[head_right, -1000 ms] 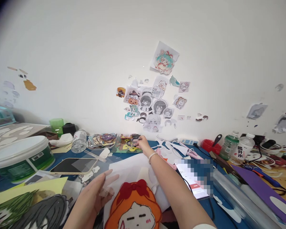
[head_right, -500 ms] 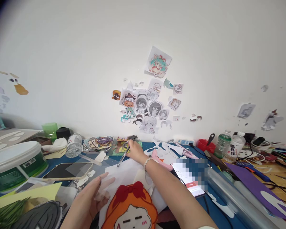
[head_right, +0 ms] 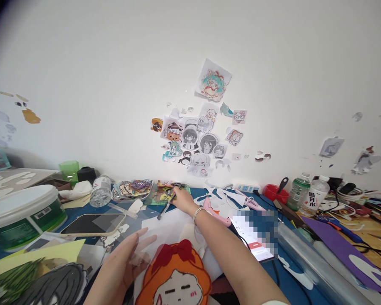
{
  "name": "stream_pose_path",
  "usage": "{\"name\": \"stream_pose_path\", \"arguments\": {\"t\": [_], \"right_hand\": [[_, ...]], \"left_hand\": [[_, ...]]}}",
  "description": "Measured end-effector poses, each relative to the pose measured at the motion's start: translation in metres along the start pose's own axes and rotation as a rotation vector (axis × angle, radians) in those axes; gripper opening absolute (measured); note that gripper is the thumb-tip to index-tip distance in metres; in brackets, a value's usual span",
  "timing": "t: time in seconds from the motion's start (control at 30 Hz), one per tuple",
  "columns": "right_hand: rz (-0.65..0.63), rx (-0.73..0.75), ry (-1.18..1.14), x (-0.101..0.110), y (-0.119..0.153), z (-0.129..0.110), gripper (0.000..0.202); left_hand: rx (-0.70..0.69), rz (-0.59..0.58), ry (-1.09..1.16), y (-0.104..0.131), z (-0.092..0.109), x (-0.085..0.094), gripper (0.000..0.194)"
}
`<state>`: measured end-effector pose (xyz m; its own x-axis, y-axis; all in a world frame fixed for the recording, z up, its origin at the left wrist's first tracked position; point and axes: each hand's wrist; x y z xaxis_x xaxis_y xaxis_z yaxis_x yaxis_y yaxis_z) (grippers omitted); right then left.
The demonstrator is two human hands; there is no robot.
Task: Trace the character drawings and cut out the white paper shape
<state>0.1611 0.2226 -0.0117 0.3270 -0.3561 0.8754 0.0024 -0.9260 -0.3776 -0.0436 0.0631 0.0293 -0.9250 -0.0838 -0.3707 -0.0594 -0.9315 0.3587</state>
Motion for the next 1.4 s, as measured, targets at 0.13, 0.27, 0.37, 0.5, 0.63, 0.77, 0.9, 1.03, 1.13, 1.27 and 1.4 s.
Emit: {"name": "stream_pose_path", "arguments": {"t": [0.13,0.27,0.37,0.5,0.63,0.77,0.9,1.03,1.13,1.27,1.4], "right_hand": [[-0.041,0.061,0.094,0.002,0.002,-0.003,0.022],[-0.095,0.135,0.202,0.004,0.006,-0.010,0.021],[-0.117,0.168,0.262,0.006,0.006,-0.014,0.023],[-0.106,0.189,0.316,0.005,0.007,-0.016,0.023],[-0.069,0.186,0.353,0.007,0.011,-0.013,0.023],[-0.004,0.171,0.371,0.016,0.015,-0.010,0.029],[0.060,0.174,0.359,0.025,0.016,-0.009,0.032],[0.027,0.224,0.318,0.019,0.015,-0.010,0.028],[-0.048,0.247,0.297,0.010,0.016,-0.007,0.040],[-0.102,0.237,0.302,0.007,0.014,-0.001,0.034],[-0.060,0.193,0.341,0.012,-0.001,0.001,0.027]], "left_hand": [[0.026,-0.003,0.003,-0.004,-0.002,0.002,0.040],[0.035,0.006,0.000,-0.006,-0.003,0.003,0.037],[0.018,0.031,-0.011,-0.005,-0.001,0.003,0.035],[0.016,0.027,-0.005,-0.003,0.000,0.000,0.034],[-0.019,0.022,0.007,0.001,0.001,-0.004,0.033],[-0.054,-0.015,0.017,0.003,0.001,-0.003,0.035],[-0.041,-0.021,0.024,0.002,-0.001,-0.001,0.035],[-0.056,-0.036,0.018,0.002,-0.001,0.000,0.032],[-0.067,-0.025,0.011,0.002,-0.001,0.000,0.030],[-0.079,-0.040,0.027,0.003,-0.001,0.000,0.030],[-0.057,-0.031,0.053,0.005,0.000,0.001,0.032]]}}
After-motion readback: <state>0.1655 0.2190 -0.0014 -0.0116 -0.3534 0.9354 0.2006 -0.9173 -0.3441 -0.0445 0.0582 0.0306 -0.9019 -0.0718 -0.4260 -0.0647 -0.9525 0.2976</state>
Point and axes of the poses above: each hand's wrist, its own y-axis away from the middle knuckle, its own x-axis out of the back of the hand, z = x × y, and after that the axes turned 5 degrees about z, right-handed
